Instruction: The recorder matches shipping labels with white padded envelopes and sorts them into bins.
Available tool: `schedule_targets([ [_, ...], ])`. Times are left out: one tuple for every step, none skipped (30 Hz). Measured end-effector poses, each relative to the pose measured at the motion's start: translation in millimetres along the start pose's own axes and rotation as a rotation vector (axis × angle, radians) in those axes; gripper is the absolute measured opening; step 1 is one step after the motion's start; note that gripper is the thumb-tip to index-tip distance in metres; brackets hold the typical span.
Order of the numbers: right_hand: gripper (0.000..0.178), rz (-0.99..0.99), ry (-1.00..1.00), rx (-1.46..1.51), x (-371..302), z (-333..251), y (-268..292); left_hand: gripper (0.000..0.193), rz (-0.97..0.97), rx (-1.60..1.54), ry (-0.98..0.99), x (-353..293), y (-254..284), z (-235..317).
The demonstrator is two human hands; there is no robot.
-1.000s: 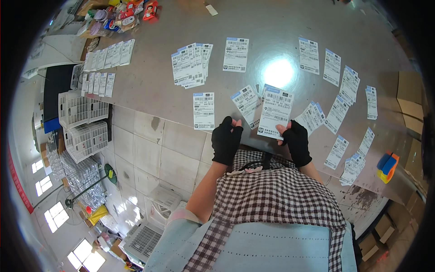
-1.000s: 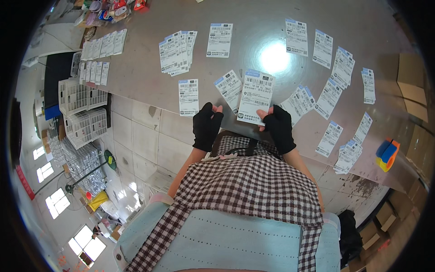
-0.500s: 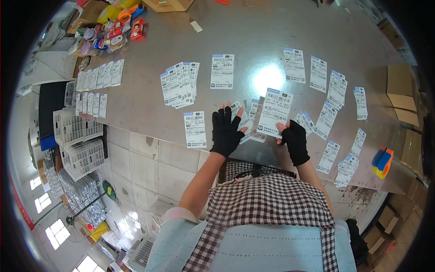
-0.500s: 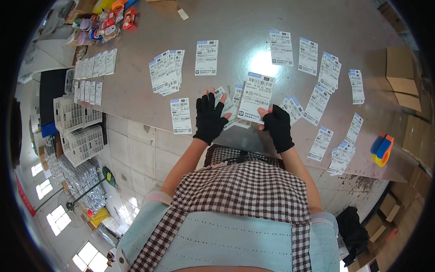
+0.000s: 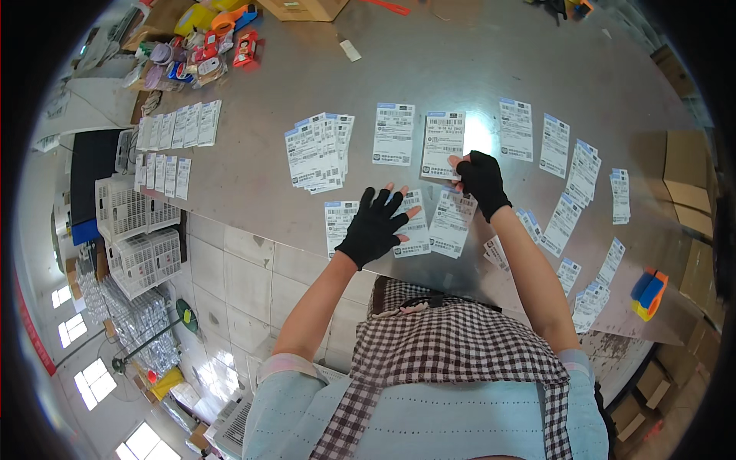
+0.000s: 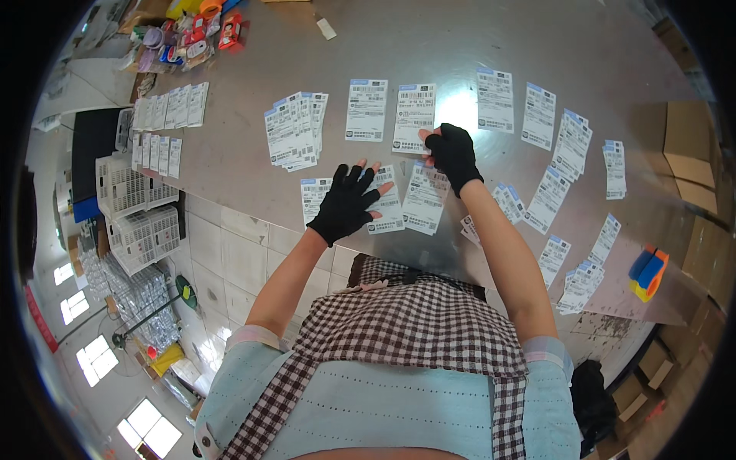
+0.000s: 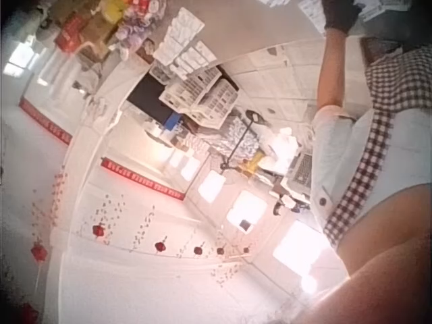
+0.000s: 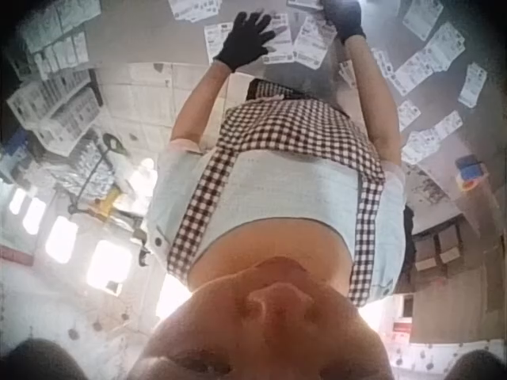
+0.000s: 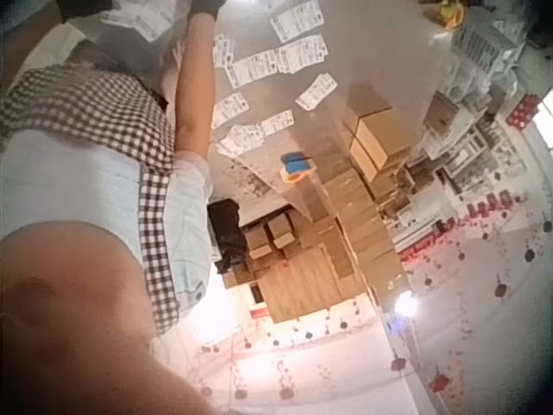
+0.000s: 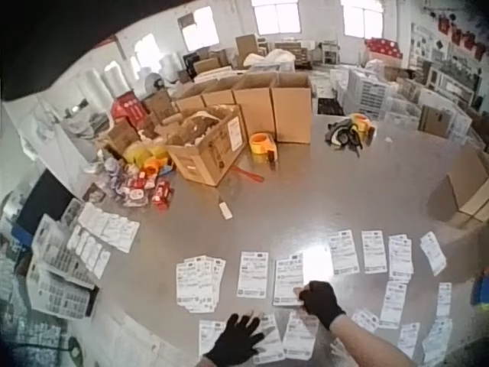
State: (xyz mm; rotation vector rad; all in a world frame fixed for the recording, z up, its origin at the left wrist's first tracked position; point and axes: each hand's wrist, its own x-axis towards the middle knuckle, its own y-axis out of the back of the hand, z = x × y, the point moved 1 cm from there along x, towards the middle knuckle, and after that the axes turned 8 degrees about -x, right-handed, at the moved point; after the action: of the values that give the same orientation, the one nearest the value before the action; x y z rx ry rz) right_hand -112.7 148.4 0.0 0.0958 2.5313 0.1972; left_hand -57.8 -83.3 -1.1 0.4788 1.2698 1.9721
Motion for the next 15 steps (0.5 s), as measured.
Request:
schedule_targets([
  [0.024,0.000,-0.031,-0.035,6.1,-0.3,-4.0,0.064,0.000,-0.001,0.008,-0.4,-0.1,-1.1],
  [0.023,0.004,-0.032,-0.088,12.4,1.7,-6.3,0.064,-0.005,-0.011,-0.001,-0.8,-0.5,-1.9],
  [0.023,-0.003,-0.034,-0.092,15.5,0.5,-10.4,0.064,-0.010,-0.022,-0.007,-2.0,-0.7,-2.7],
  [0.023,0.009,-0.045,-0.106,17.8,0.0,-14.4,0.064,-0.010,-0.024,0.000,-3.4,-1.2,-3.9],
  [0.023,0.024,-0.057,-0.121,19.4,-0.2,-17.6,0.064,0.000,-0.034,-0.003,-4.6,-2.1,-4.7],
  [0.023,0.022,-0.061,-0.123,20.8,-0.3,-19.9,0.064,0.009,-0.045,-0.009,-4.7,-1.9,-5.6],
  [0.024,0.053,-0.035,-0.204,21.8,-0.1,-21.2,0.064,0.008,-0.049,-0.007,-4.7,-1.8,-6.6],
  [0.025,0.085,-0.010,-0.285,22.9,0.7,-21.6,0.061,0.015,-0.066,-0.010,-4.7,-1.8,-7.5],
  [0.025,0.091,-0.017,-0.286,25.7,4.9,-20.6,0.059,0.020,-0.084,-0.019,-2.8,0.4,-6.2],
  [0.025,0.162,0.081,-0.418,29.5,9.0,-19.0,0.059,0.015,-0.091,-0.025,-0.3,2.6,-5.6],
  [0.025,0.234,0.179,-0.551,30.7,13.6,-15.8,0.052,0.004,-0.123,-0.017,2.7,5.2,-5.7],
  [0.025,0.229,0.170,-0.553,25.3,10.2,-17.5,0.046,-0.008,-0.153,0.004,0.7,7.3,-5.5],
  [0.024,0.252,0.179,-0.607,18.0,-0.8,-17.5,0.046,-0.013,-0.161,0.002,0.3,7.6,-6.3],
  [0.025,0.275,0.187,-0.662,11.8,-5.5,-16.3,0.042,-0.013,-0.174,0.011,-0.5,7.7,-7.2],
  [0.025,0.277,0.183,-0.662,7.5,-3.0,-12.9,0.038,-0.010,-0.184,0.021,-0.5,8.1,-8.8],
])
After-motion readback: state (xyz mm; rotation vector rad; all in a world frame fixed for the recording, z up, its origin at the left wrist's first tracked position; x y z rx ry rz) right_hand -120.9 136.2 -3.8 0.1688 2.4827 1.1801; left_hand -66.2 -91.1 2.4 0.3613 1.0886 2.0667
